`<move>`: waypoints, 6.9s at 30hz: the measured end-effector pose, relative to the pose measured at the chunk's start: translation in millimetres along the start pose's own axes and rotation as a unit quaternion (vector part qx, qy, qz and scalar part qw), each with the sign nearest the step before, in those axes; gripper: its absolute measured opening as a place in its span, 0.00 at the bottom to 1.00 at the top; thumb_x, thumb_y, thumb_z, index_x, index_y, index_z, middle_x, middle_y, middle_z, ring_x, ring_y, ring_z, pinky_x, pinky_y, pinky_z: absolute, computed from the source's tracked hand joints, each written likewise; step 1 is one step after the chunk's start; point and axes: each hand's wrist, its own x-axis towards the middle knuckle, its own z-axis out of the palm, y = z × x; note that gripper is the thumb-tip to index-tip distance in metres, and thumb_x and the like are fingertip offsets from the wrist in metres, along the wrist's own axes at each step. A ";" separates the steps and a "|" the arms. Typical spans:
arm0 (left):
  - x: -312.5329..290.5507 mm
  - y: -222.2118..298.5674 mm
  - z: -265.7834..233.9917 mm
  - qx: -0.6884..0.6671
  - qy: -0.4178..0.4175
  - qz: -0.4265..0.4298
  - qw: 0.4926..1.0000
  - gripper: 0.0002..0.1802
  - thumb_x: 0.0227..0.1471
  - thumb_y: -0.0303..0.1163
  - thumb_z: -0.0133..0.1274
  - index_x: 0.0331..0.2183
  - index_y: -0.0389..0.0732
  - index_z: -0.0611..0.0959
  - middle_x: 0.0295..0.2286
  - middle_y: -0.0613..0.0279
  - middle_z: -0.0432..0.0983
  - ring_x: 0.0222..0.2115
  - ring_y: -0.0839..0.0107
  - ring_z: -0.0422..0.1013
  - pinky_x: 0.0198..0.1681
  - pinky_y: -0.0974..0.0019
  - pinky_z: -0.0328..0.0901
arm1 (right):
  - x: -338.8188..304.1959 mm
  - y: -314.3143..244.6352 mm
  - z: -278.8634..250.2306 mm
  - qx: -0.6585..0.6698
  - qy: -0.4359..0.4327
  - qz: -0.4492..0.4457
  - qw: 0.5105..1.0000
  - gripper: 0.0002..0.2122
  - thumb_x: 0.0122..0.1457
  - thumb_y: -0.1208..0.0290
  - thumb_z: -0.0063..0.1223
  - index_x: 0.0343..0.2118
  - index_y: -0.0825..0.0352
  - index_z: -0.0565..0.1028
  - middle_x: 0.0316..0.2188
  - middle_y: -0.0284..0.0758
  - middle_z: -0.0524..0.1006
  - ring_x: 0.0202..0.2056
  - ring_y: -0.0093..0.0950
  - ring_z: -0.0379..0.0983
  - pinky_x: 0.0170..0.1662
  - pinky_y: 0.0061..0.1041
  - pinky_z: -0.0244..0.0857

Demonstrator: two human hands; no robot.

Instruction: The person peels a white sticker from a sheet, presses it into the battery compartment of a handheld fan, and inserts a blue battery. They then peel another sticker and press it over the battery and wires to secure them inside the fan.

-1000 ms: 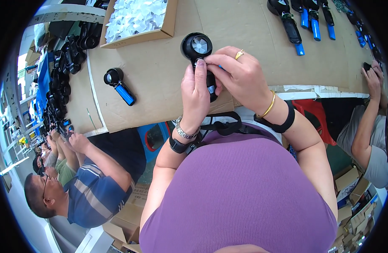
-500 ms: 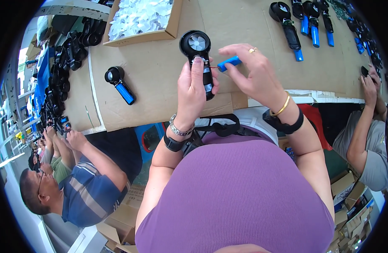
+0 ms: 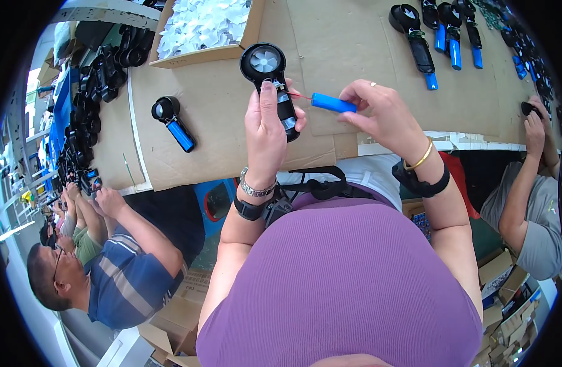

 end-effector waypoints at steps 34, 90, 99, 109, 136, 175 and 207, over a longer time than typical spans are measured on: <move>2.9 -5.1 5.4 -0.058 -0.011 0.012 0.998 0.25 0.73 0.49 0.39 0.47 0.33 0.73 0.32 0.61 0.74 0.24 0.76 0.69 0.25 0.71 0.65 | -17.9 -20.3 20.7 0.295 0.082 0.125 0.944 0.12 0.60 0.75 0.66 0.46 0.72 0.83 0.36 0.33 0.82 0.36 0.20 0.80 0.42 0.18 0.74; 9.1 -23.9 25.5 -0.083 0.077 0.012 0.993 0.23 0.73 0.51 0.39 0.46 0.39 0.74 0.33 0.65 0.72 0.32 0.79 0.69 0.37 0.72 0.65 | -6.6 -55.5 61.3 0.135 0.256 0.012 0.957 0.12 0.55 0.80 0.68 0.43 0.70 0.84 0.35 0.38 0.82 0.32 0.25 0.81 0.37 0.21 0.76; 6.0 -24.0 29.6 -0.045 0.060 0.018 0.997 0.25 0.73 0.51 0.38 0.46 0.37 0.73 0.33 0.62 0.73 0.32 0.75 0.70 0.37 0.69 0.68 | -5.8 -55.9 65.4 0.054 0.277 -0.034 0.959 0.11 0.53 0.80 0.67 0.40 0.71 0.84 0.35 0.39 0.82 0.32 0.31 0.81 0.36 0.26 0.75; 3.8 -21.8 29.6 -0.056 0.035 0.029 0.997 0.27 0.72 0.54 0.37 0.47 0.37 0.73 0.34 0.63 0.74 0.31 0.78 0.70 0.37 0.71 0.68 | -4.6 -49.3 70.7 0.003 0.290 -0.077 0.954 0.14 0.52 0.79 0.68 0.43 0.71 0.83 0.34 0.37 0.81 0.32 0.30 0.79 0.36 0.26 0.74; 1.3 -14.8 14.4 -0.039 0.037 0.019 0.998 0.29 0.72 0.55 0.38 0.48 0.37 0.76 0.34 0.64 0.75 0.33 0.79 0.72 0.40 0.72 0.70 | 15.2 -45.1 65.4 0.449 0.102 0.158 0.873 0.14 0.57 0.74 0.70 0.42 0.74 0.77 0.37 0.39 0.83 0.36 0.22 0.82 0.44 0.22 0.79; 21.0 -6.4 -153.7 0.351 0.292 0.108 0.883 0.31 0.58 0.37 0.66 0.53 0.24 0.75 0.43 0.50 0.81 0.43 0.67 0.78 0.50 0.64 0.72 | -3.2 15.3 -1.2 0.173 0.224 0.158 0.946 0.10 0.64 0.75 0.61 0.46 0.72 0.80 0.35 0.30 0.82 0.32 0.14 0.77 0.36 0.16 0.73; 35.3 -26.5 31.4 -0.094 -0.160 -0.154 0.971 0.20 0.70 0.41 0.50 0.50 0.32 0.76 0.43 0.58 0.78 0.44 0.74 0.76 0.47 0.68 0.73 | -2.4 5.5 4.5 -0.062 0.245 0.030 0.967 0.21 0.53 0.62 0.69 0.46 0.69 0.80 0.34 0.39 0.79 0.33 0.34 0.78 0.37 0.29 0.73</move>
